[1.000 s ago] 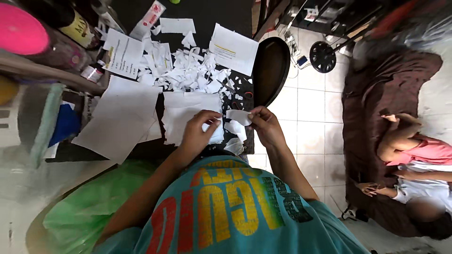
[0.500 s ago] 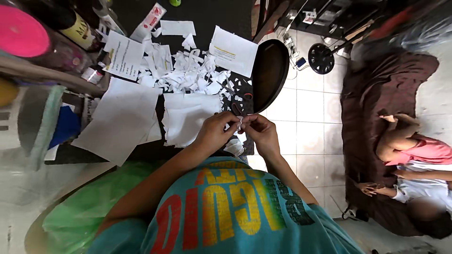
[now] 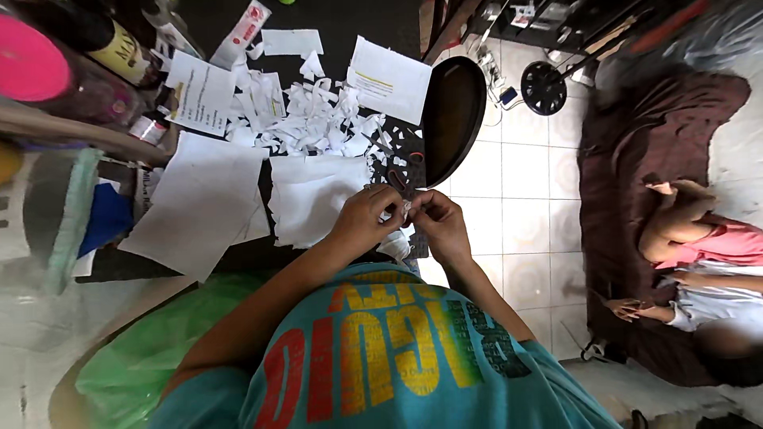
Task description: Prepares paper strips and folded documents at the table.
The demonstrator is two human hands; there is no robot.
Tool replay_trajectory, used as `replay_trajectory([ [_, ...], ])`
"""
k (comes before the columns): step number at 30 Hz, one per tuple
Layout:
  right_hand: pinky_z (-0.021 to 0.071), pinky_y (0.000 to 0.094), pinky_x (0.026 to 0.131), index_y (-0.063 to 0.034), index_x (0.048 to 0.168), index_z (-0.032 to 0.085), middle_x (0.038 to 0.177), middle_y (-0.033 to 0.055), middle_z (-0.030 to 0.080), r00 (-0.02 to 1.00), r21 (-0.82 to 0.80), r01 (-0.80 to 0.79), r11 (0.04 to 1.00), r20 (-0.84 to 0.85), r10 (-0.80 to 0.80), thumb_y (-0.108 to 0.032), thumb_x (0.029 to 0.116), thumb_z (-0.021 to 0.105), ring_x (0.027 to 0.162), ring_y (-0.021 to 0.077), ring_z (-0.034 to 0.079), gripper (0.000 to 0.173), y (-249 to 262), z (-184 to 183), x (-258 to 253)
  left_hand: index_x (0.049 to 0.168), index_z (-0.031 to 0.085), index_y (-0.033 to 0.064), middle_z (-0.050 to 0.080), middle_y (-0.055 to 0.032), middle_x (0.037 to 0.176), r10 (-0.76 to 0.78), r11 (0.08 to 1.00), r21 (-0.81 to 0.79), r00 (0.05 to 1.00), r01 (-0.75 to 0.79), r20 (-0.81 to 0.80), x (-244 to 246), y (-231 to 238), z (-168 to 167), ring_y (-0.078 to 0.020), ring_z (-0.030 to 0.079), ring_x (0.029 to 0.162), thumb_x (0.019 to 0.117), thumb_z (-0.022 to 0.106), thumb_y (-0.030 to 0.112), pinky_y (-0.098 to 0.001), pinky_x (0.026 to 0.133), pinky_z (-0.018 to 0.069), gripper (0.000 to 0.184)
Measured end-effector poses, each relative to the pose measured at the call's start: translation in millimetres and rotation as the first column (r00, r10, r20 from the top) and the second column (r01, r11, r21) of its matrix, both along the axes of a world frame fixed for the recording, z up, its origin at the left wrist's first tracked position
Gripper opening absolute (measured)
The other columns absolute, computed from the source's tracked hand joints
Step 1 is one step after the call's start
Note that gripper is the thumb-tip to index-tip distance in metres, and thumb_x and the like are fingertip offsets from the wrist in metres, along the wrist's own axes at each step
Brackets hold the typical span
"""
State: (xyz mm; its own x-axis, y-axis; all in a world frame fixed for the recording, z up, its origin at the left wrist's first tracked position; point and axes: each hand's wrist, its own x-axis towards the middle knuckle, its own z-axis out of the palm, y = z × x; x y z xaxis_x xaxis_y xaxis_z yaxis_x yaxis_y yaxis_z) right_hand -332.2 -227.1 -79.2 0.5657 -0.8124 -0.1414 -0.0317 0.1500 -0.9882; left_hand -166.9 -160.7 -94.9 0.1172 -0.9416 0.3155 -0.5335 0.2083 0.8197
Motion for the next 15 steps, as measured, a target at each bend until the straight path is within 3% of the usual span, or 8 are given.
replay_trajectory([
  [3, 0.0570, 0.0262, 0.076, -0.0156, 0.096, 0.064, 0.086, -0.0082, 0.066, 0.995, 0.062, 0.062, 0.996, 0.075, -0.067, -0.001, 0.0927, 0.052, 0.078, 0.0031, 0.064, 0.019, -9, -3, -9, 0.091, 0.068, -0.0026, 0.067, -0.0142, 0.087, 0.043, 0.998, 0.059, 0.994, -0.037, -0.103, -2, -4, -9, -0.0200, 0.065, 0.080, 0.0893, 0.064, 0.005, -0.0331, 0.074, 0.0537, 0.008],
  [6, 0.0549, 0.0292, 0.085, -0.0183, 0.092, 0.065, 0.097, -0.0062, 0.069, 0.979, 0.069, 0.158, 0.985, 0.120, -0.165, -0.008, 0.0925, 0.044, 0.092, 0.0059, 0.065, 0.023, -23, -1, -25, 0.090, 0.068, -0.0040, 0.067, -0.0168, 0.086, 0.052, 0.995, 0.079, 0.999, -0.052, -0.001, -3, -13, -24, -0.0275, 0.066, 0.080, 0.0886, 0.065, 0.004, -0.0415, 0.075, 0.0549, 0.008],
  [10, 0.0568, 0.0309, 0.083, -0.0198, 0.089, 0.065, 0.097, -0.0020, 0.073, 0.948, 0.143, 0.239, 0.960, 0.178, -0.262, -0.012, 0.0943, 0.038, 0.092, 0.0097, 0.069, 0.028, -35, 9, -38, 0.090, 0.068, -0.0040, 0.069, -0.0194, 0.089, -0.026, 0.988, 0.153, 0.988, 0.002, 0.155, -7, -26, -43, -0.0361, 0.069, 0.089, 0.0924, 0.063, 0.005, -0.0530, 0.083, 0.0539, 0.010],
  [13, 0.0576, 0.0313, 0.081, -0.0196, 0.086, 0.063, 0.096, -0.0007, 0.073, 0.934, 0.178, 0.267, 0.947, 0.194, -0.300, -0.011, 0.0943, 0.038, 0.089, 0.0107, 0.070, 0.027, -39, 13, -40, 0.103, 0.071, -0.0040, 0.070, -0.0222, 0.103, -0.063, 0.975, 0.219, 0.982, 0.023, 0.177, -11, -33, -48, -0.0397, 0.069, 0.099, 0.0978, 0.061, 0.008, -0.0571, 0.089, 0.0521, 0.016],
  [15, 0.0578, 0.0310, 0.080, -0.0202, 0.086, 0.064, 0.095, -0.0004, 0.073, 0.932, 0.222, 0.236, 0.946, 0.224, -0.285, -0.012, 0.0937, 0.040, 0.089, 0.0110, 0.070, 0.026, -40, 14, -39, 0.120, 0.068, -0.0040, 0.067, -0.0240, 0.121, -0.048, 0.964, 0.264, 0.997, 0.032, 0.055, -10, -34, -41, -0.0395, 0.065, 0.113, 0.1028, 0.058, 0.014, -0.0560, 0.099, 0.0496, 0.027],
])
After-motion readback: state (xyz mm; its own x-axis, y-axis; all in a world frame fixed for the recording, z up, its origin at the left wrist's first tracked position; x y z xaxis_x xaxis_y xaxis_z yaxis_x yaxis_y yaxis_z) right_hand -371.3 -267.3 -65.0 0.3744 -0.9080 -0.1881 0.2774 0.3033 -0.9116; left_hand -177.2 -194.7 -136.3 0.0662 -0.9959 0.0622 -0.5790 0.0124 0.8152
